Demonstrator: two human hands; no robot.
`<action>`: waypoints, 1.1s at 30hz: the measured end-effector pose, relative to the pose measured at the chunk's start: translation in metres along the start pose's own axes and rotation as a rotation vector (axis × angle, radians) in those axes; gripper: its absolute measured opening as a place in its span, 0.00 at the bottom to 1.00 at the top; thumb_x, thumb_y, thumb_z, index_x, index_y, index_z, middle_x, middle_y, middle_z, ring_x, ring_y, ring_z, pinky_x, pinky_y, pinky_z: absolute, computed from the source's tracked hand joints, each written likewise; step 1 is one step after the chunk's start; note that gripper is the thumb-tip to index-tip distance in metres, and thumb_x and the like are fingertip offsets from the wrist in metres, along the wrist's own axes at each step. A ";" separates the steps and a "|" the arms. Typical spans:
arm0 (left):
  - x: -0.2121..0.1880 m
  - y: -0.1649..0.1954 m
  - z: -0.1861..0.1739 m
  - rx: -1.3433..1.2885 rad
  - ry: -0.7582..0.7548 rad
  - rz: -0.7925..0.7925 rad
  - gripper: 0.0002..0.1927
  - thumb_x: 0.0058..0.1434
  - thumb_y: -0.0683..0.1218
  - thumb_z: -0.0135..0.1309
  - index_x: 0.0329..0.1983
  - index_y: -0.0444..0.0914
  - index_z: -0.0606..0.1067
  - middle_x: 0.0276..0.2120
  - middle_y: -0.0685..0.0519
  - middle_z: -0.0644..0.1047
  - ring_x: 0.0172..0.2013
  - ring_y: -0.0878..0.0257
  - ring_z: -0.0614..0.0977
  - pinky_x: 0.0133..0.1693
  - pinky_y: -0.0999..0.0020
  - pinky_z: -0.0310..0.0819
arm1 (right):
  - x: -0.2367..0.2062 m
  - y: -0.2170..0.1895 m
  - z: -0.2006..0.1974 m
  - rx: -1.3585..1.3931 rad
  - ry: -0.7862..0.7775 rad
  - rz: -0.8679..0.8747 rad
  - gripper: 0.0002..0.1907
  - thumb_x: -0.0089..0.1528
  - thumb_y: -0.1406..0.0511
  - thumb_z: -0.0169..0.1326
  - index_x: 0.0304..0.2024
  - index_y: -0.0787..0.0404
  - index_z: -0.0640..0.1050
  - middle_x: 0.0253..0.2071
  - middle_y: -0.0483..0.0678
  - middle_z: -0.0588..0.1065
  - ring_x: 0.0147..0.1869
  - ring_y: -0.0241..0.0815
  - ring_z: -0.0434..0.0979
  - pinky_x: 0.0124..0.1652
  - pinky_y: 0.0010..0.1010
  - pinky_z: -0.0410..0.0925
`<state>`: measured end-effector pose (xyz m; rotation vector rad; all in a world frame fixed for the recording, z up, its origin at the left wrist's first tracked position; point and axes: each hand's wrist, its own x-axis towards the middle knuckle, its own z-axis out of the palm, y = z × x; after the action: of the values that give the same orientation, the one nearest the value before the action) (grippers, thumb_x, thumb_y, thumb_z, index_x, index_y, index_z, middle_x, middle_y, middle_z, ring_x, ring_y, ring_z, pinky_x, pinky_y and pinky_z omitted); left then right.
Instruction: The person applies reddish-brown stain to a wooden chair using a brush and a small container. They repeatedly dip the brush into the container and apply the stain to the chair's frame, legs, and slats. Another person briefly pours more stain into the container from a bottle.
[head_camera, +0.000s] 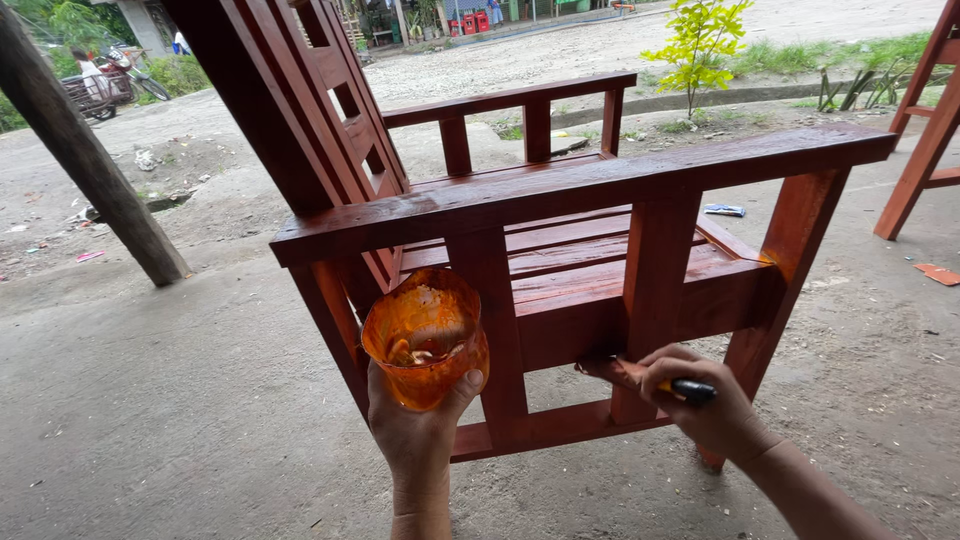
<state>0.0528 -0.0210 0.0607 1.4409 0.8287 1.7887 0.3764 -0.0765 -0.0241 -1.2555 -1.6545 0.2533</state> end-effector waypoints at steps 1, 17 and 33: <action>0.000 0.001 0.003 0.012 -0.012 0.006 0.43 0.45 0.53 0.72 0.61 0.38 0.65 0.52 0.48 0.76 0.53 0.57 0.83 0.52 0.63 0.87 | 0.007 -0.008 -0.013 0.004 0.019 -0.039 0.05 0.55 0.69 0.63 0.27 0.52 0.81 0.42 0.44 0.81 0.45 0.41 0.85 0.43 0.26 0.80; -0.021 0.003 0.059 0.031 -0.155 0.026 0.45 0.45 0.56 0.73 0.64 0.38 0.66 0.54 0.49 0.76 0.55 0.58 0.82 0.53 0.64 0.86 | -0.004 0.007 -0.058 -0.157 -0.299 0.203 0.06 0.54 0.72 0.61 0.24 0.57 0.79 0.34 0.40 0.80 0.38 0.37 0.81 0.39 0.33 0.75; -0.035 -0.013 0.083 0.162 -0.169 0.041 0.52 0.45 0.59 0.72 0.69 0.36 0.60 0.58 0.47 0.73 0.58 0.56 0.80 0.55 0.63 0.84 | 0.023 -0.007 -0.067 -0.184 -0.235 -0.214 0.08 0.60 0.66 0.60 0.26 0.52 0.78 0.39 0.40 0.81 0.43 0.36 0.81 0.45 0.28 0.79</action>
<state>0.1410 -0.0379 0.0466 1.6993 0.8777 1.6329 0.4267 -0.0857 0.0259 -1.2054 -2.0370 0.1218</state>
